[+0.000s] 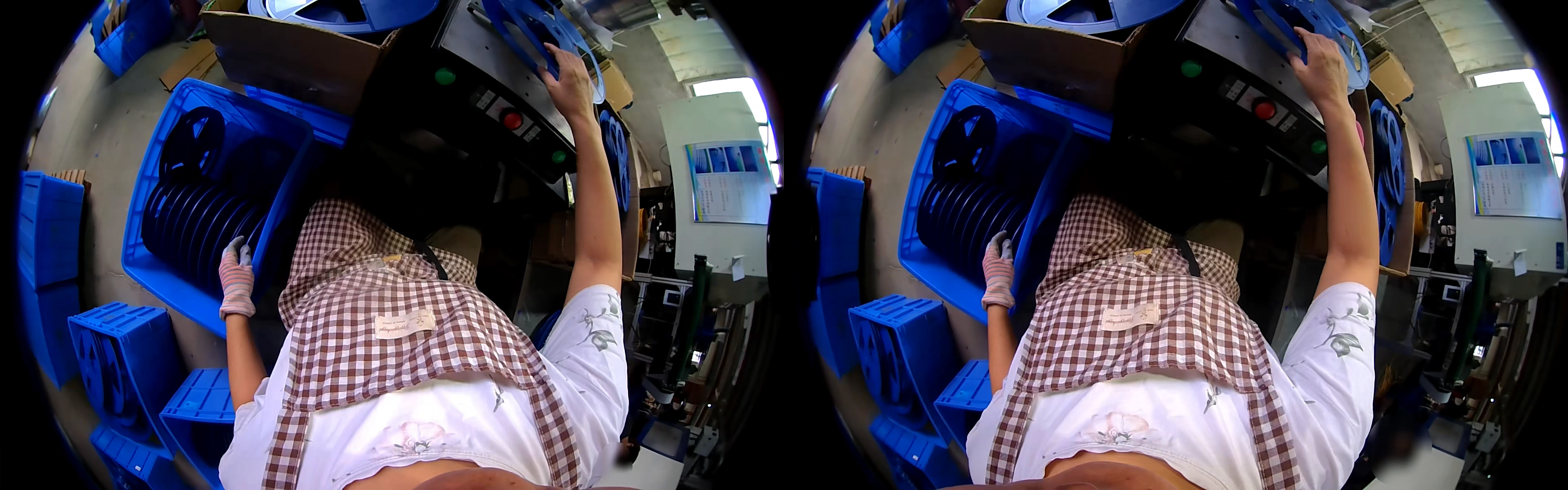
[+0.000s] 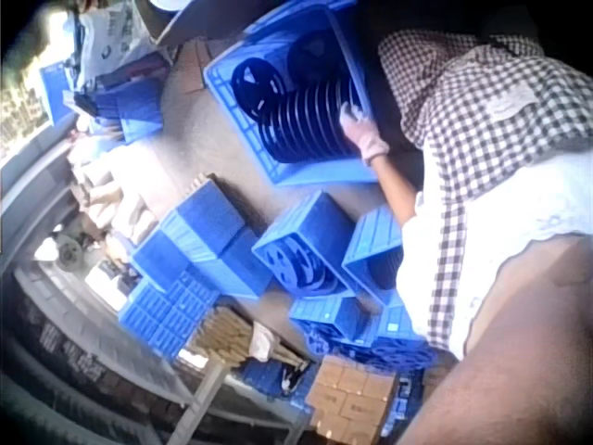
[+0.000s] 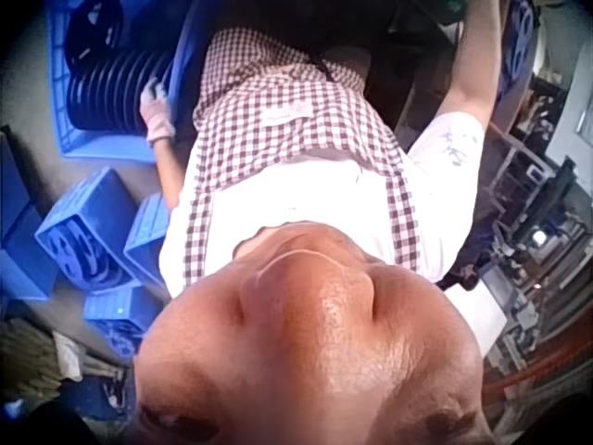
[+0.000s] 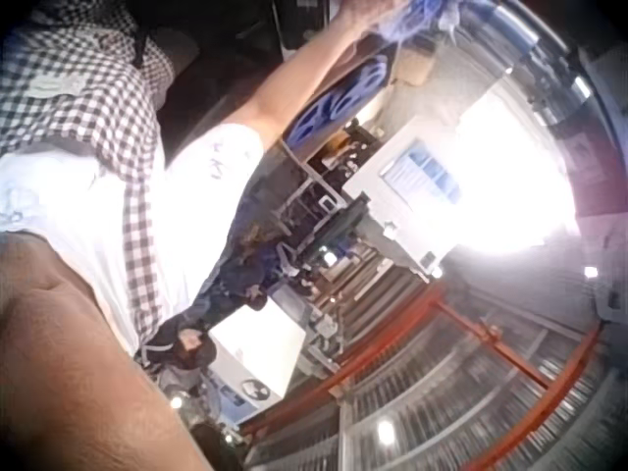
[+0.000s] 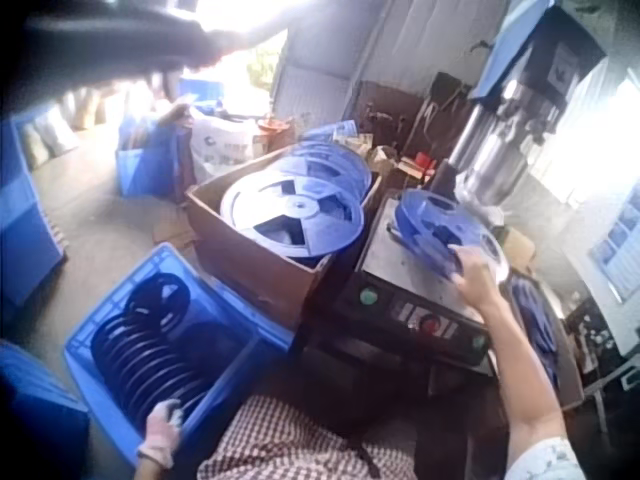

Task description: The person repeatedly picks blue plastic reels from a bin, places them on a machine, and then moves them to a cardboard box. The person wears gloves and uses both hands to handle the parts throughout the clip.

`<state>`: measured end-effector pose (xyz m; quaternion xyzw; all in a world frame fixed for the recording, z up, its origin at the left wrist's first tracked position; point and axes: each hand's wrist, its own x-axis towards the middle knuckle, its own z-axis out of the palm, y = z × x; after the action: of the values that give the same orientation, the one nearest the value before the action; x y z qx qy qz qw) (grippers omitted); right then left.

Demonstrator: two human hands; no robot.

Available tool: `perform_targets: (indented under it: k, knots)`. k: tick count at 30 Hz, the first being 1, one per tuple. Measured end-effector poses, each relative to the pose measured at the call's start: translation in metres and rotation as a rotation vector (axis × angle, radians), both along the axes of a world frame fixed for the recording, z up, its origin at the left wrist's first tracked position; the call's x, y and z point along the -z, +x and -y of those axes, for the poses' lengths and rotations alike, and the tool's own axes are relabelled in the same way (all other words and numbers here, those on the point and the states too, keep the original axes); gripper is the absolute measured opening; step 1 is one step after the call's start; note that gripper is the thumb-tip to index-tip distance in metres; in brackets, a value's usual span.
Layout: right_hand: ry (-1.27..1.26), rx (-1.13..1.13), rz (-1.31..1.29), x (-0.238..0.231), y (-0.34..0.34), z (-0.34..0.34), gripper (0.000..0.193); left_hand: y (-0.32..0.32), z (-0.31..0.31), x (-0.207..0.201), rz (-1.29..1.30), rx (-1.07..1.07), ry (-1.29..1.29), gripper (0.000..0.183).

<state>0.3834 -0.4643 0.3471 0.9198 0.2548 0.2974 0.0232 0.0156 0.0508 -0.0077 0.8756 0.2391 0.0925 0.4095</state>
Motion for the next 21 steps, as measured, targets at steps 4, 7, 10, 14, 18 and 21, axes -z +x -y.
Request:
perform_targets:
  k: [4,7,10,14,18,21]
  knots:
    - [-0.088,0.110,0.119,-0.004,0.014,0.005,0.030,0.006,0.000,-0.008,-0.040,0.038,0.024,0.025]
    - [-0.014,0.052,0.295,-0.031,0.037,0.026,0.024,0.007,-0.001,-0.002,-0.055,0.032,-0.006,0.026]
    - [0.227,0.124,0.213,-0.072,0.015,0.024,0.031,0.002,-0.003,0.010,-0.053,0.002,0.002,0.026]
    - [0.417,-0.055,0.118,-0.101,-0.053,0.026,0.023,-0.003,0.000,0.012,-0.111,0.009,-0.042,0.028]
    - [0.307,-0.207,0.338,-0.111,-0.097,0.026,0.015,-0.015,-0.007,0.001,-0.117,0.004,0.006,0.031]
    - [0.848,-0.709,-0.194,-0.116,-0.084,0.075,0.024,-0.001,-0.022,0.004,-0.221,0.024,0.041,0.034]
